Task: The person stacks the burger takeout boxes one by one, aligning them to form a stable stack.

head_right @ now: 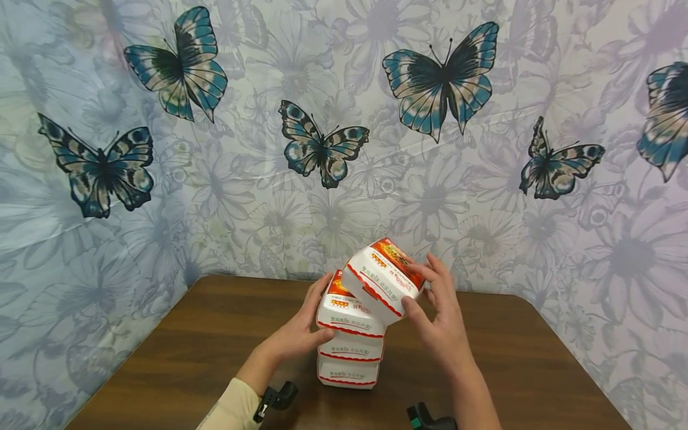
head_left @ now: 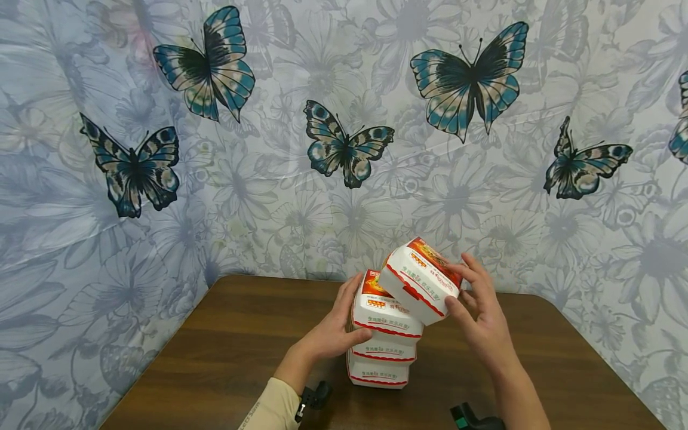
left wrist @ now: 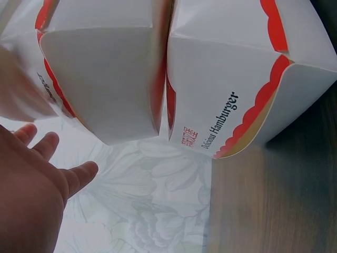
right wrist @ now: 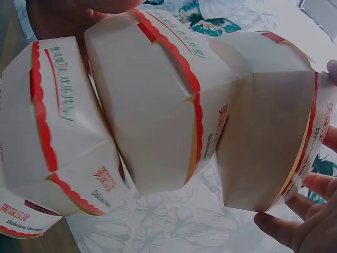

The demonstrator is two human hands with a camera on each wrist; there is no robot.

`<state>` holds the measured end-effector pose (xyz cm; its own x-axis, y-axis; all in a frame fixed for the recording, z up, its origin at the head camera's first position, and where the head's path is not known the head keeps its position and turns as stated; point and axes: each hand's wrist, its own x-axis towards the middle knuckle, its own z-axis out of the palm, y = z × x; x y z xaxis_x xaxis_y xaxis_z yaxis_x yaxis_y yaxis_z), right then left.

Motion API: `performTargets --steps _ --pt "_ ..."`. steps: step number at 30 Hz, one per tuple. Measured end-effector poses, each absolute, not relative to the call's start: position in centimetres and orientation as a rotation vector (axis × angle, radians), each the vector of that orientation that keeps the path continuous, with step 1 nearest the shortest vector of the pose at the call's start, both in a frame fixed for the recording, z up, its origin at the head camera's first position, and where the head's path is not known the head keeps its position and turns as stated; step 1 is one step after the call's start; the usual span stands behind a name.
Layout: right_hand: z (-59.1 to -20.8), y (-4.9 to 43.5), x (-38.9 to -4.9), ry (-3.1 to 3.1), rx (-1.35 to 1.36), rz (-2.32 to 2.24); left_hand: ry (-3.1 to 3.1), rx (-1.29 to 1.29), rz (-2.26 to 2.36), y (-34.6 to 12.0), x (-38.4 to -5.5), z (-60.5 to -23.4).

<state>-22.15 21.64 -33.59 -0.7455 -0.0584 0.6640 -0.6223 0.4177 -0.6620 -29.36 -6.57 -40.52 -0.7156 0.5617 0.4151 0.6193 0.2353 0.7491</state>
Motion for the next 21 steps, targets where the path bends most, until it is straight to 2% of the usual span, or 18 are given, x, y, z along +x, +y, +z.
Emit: performTargets --steps 5,13,21 --pt "-33.8 21.3 -22.3 -2.078 0.668 1.419 -2.413 -1.169 -1.507 -6.5 -29.4 -40.5" --pt "-34.0 20.8 -22.5 -2.096 0.673 1.459 -2.426 -1.147 -1.493 -6.5 -29.4 -40.6" --pt "-34.6 20.2 -23.1 -2.146 0.706 1.340 -2.444 -1.125 -1.505 -6.5 -29.4 -40.6"
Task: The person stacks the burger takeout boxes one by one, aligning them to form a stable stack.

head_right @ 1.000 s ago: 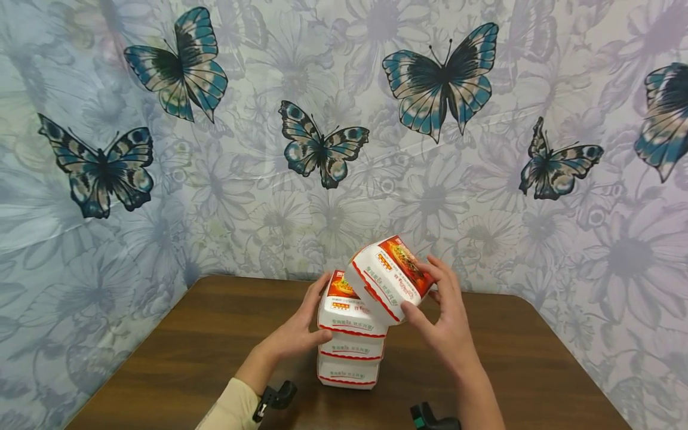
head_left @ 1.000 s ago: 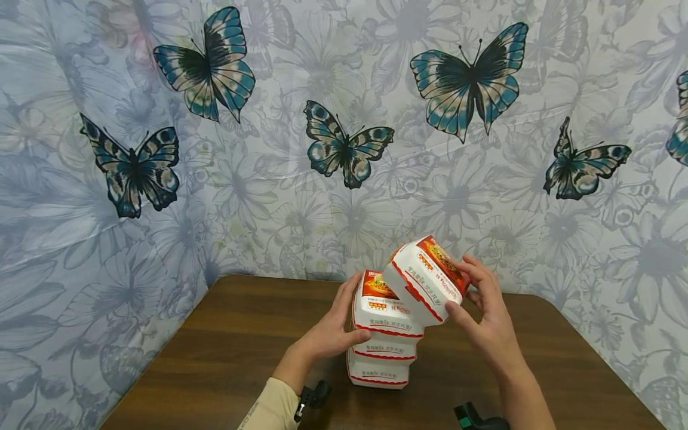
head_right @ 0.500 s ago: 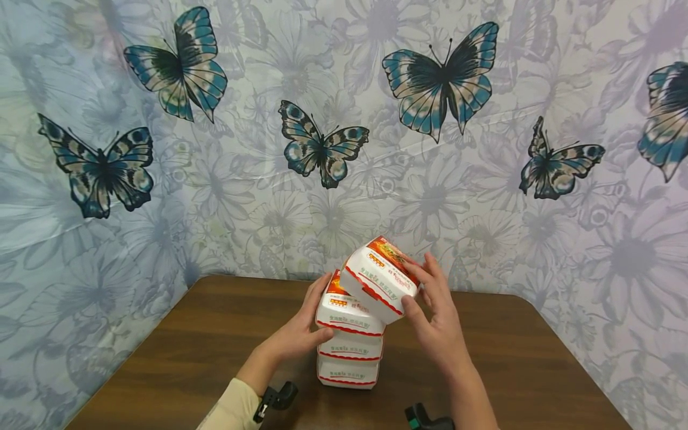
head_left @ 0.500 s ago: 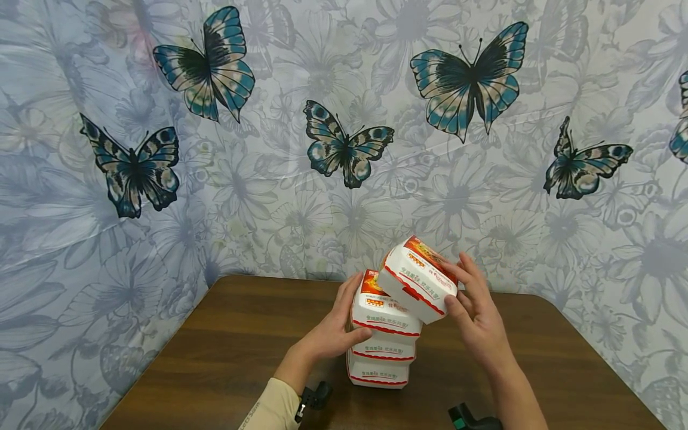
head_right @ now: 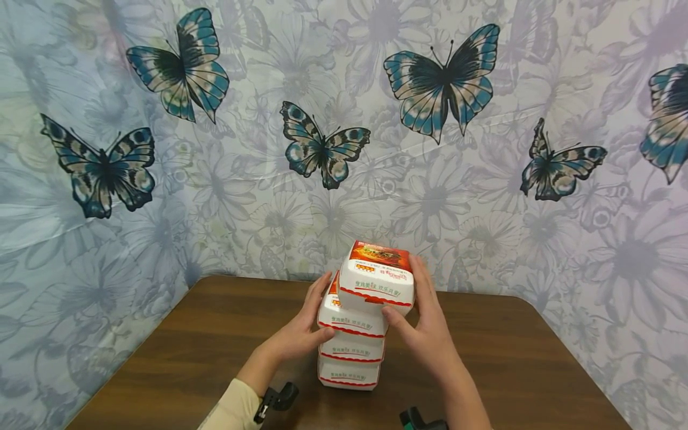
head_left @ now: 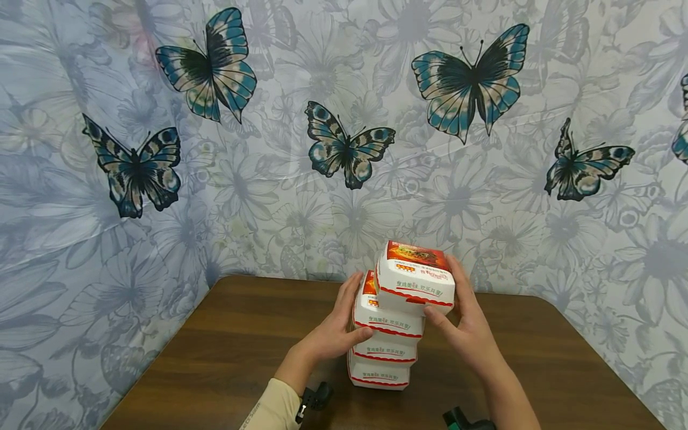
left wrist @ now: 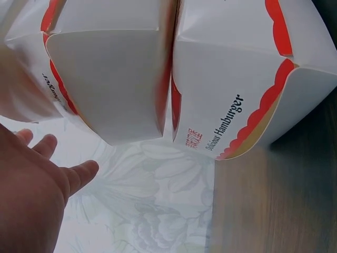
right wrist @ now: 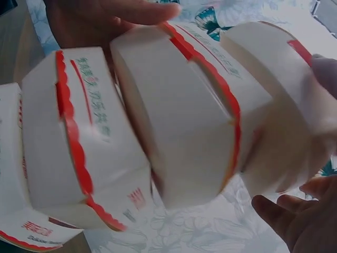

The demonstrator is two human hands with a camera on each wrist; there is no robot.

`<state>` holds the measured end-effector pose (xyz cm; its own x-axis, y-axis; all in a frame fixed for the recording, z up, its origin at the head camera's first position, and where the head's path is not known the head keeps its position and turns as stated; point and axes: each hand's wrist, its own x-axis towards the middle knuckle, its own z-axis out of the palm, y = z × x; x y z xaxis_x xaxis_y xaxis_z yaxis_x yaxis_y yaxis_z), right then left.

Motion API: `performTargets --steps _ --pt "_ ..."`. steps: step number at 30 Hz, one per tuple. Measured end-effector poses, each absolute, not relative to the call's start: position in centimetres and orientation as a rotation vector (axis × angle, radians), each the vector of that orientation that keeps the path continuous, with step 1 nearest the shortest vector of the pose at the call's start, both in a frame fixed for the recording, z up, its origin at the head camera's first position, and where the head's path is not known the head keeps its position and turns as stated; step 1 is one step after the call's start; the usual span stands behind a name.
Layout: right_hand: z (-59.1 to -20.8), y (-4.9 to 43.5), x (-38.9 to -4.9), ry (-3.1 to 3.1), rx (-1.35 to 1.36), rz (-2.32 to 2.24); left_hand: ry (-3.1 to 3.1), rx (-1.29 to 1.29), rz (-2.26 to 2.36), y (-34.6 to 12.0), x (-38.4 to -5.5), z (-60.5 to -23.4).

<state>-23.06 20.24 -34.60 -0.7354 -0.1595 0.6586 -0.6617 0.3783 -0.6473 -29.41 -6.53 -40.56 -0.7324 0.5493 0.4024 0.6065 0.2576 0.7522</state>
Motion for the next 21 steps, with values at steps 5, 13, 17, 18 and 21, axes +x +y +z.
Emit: performTargets --steps 5,13,17,18,21 --pt "-35.1 19.7 -23.4 -2.178 0.743 1.387 -2.473 -1.096 -1.510 -6.5 -29.3 -40.5" --pt "-35.5 19.0 -23.7 -2.219 0.800 1.375 -2.461 -1.094 -1.525 -6.5 -29.1 -40.4" --pt "-35.6 18.7 -23.9 -2.225 0.817 1.385 -2.451 -1.094 -1.532 -6.5 -29.2 -40.5" --pt "-35.7 18.7 -23.9 -2.230 0.806 1.389 -2.450 -1.094 -1.534 -6.5 -29.2 -40.5" --pt "-35.9 18.6 -23.9 -2.247 0.770 1.398 -2.437 -1.109 -1.550 -6.5 -29.3 -40.6"
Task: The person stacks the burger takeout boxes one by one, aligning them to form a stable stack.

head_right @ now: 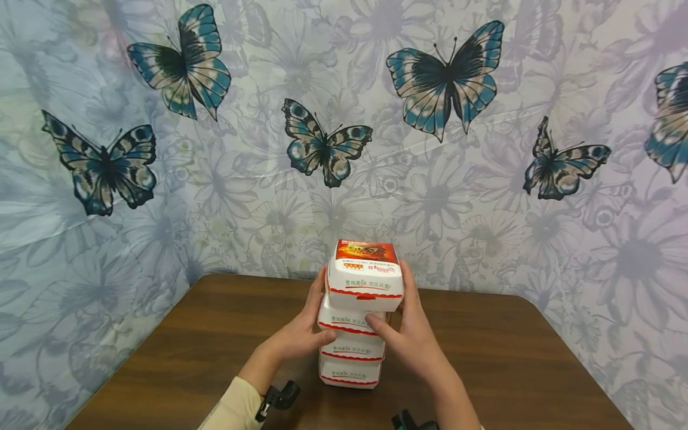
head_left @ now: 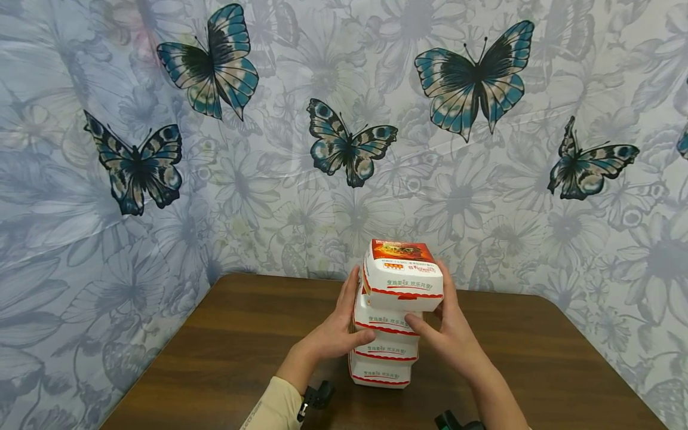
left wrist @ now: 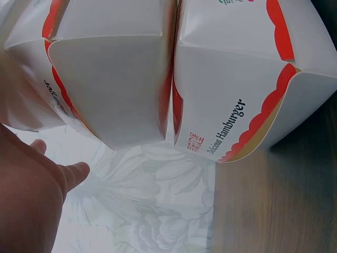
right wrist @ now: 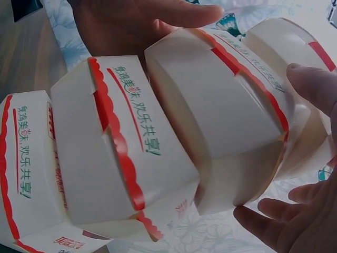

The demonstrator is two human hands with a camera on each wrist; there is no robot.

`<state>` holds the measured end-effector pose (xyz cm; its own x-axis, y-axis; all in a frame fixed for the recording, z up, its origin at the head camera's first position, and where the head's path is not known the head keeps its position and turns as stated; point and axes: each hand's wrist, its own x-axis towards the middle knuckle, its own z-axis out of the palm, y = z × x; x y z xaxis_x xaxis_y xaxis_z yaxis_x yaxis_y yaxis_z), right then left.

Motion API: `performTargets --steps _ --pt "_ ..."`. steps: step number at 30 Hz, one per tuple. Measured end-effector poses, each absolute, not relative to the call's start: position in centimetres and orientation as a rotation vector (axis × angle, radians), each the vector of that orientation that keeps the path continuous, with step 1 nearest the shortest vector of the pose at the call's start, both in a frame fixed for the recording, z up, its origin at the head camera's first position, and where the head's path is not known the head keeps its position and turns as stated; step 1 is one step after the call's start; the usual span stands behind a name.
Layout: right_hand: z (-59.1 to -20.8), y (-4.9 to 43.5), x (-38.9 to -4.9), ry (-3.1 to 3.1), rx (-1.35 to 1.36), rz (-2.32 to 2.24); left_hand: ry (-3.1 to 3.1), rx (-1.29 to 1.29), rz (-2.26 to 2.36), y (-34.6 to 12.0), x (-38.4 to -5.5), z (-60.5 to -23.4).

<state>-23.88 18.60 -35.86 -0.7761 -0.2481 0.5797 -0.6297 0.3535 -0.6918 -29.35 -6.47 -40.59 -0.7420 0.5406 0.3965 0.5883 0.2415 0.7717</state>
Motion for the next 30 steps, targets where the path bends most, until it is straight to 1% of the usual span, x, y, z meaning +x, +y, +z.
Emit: performTargets --steps 17,30 --pt "-36.38 18.17 -24.31 -2.237 0.838 1.462 -2.330 -1.205 -1.615 -6.39 -29.43 -40.45" --pt "-36.59 18.29 -24.46 -2.292 0.736 1.407 -2.368 -1.116 -1.629 -6.47 -29.30 -40.36"
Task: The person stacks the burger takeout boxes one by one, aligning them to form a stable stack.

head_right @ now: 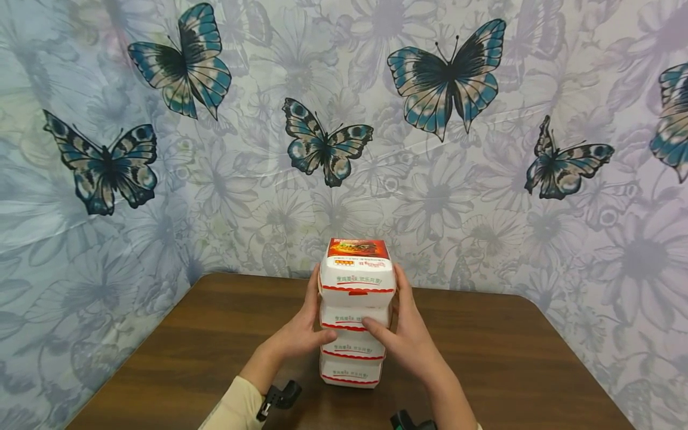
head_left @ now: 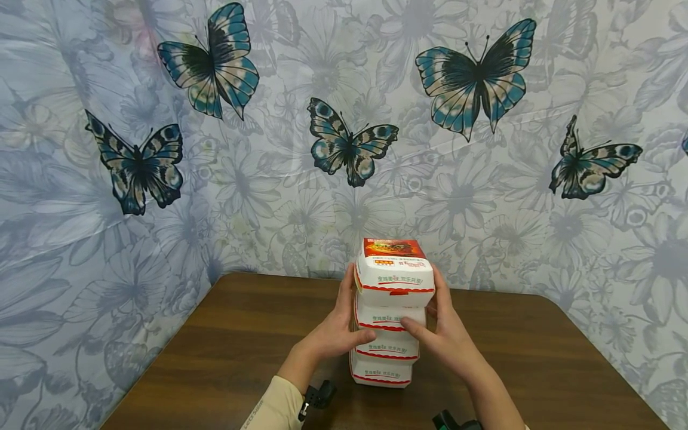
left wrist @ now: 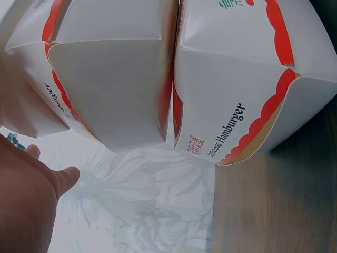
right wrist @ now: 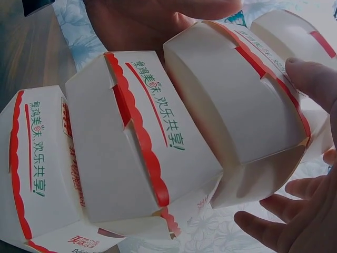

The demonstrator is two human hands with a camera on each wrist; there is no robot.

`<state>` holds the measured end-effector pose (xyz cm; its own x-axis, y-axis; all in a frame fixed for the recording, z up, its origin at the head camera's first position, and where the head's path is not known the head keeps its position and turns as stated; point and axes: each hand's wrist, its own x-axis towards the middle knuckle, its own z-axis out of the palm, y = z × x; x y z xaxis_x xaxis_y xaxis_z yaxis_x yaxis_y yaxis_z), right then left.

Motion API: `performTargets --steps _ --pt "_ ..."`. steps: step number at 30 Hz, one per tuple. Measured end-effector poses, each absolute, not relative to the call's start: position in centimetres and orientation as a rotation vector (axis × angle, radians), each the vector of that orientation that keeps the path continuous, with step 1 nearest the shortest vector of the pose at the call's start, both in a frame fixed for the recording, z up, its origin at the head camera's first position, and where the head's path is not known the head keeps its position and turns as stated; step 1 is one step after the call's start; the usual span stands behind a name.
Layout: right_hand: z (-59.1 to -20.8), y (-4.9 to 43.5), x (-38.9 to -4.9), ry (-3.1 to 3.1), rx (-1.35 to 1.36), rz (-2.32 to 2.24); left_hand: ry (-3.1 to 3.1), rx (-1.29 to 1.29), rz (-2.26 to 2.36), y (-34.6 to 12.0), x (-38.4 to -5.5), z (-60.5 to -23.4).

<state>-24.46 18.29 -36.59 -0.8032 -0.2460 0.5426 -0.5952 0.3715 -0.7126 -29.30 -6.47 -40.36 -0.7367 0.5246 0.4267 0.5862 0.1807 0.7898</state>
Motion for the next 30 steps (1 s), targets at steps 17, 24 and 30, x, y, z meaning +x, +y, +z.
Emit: performTargets --steps 17,24,30 --pt "-36.72 18.45 -24.38 -2.323 0.682 1.448 -2.351 -1.092 -1.602 -6.47 -29.33 -40.33" --pt "-36.80 18.58 -24.44 -2.323 0.676 1.447 -2.338 -1.101 -1.605 -6.49 -29.36 -40.38" --pt "-36.70 19.05 -24.64 -2.295 0.708 1.403 -2.272 -1.144 -1.571 -6.66 -29.37 -40.28"
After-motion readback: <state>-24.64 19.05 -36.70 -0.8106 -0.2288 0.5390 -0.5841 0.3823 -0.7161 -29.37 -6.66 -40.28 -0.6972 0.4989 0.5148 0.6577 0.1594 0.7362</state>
